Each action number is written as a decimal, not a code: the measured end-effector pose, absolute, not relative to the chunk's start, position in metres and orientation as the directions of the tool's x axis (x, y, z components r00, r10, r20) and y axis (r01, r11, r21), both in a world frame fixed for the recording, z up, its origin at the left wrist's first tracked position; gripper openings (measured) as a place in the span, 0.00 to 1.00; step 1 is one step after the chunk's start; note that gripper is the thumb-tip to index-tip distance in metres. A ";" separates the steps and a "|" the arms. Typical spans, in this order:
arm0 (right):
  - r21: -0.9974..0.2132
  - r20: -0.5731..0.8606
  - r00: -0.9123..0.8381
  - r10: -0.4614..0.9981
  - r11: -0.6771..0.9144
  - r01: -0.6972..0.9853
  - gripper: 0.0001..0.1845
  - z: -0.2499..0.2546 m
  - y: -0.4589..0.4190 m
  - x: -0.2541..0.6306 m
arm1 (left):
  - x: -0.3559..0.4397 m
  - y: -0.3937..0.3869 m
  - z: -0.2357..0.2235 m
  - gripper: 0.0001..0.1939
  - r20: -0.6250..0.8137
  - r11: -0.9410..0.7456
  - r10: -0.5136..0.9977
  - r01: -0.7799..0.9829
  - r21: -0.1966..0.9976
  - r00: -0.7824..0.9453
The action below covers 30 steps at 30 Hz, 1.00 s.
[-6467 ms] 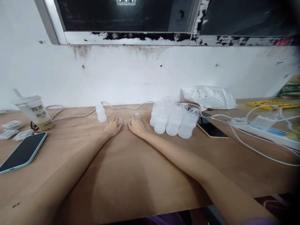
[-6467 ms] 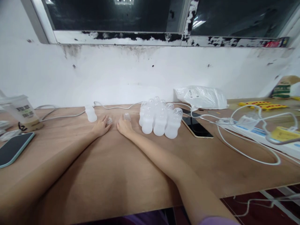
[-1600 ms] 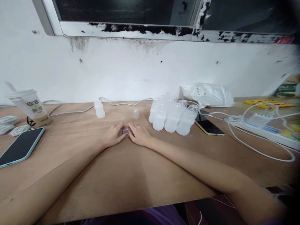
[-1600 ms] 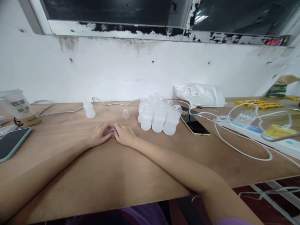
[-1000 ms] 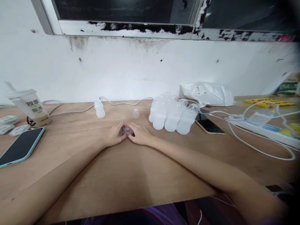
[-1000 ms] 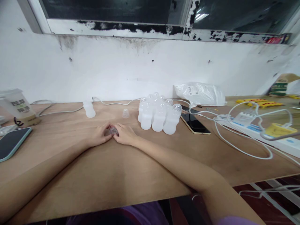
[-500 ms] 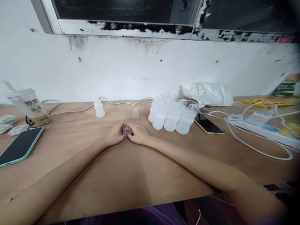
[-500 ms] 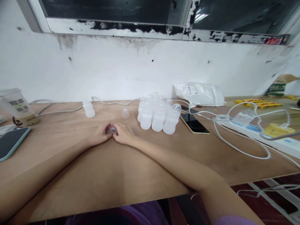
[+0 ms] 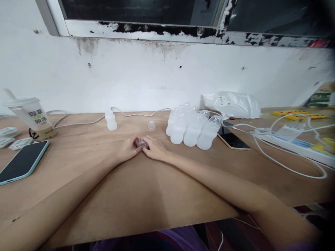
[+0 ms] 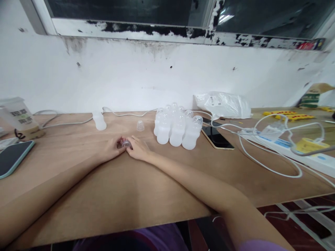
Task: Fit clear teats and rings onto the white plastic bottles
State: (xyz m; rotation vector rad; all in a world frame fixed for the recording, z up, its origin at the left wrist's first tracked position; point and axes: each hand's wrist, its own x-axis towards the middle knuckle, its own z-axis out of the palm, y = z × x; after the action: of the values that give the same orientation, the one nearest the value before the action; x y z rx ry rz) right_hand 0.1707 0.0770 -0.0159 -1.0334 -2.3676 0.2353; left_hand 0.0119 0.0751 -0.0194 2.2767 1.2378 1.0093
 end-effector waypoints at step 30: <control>-0.536 0.458 -0.467 0.756 0.654 0.533 0.16 -0.014 0.083 0.169 | 0.010 0.079 -0.021 0.05 0.436 -0.477 0.868 0.639 0.604 0.237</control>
State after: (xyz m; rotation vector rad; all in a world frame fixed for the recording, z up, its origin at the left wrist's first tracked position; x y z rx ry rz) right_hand 0.1690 0.0828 -0.0137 -0.9945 -2.1835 0.4181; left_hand 0.0104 0.0792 -0.0211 2.2146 1.4018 1.0860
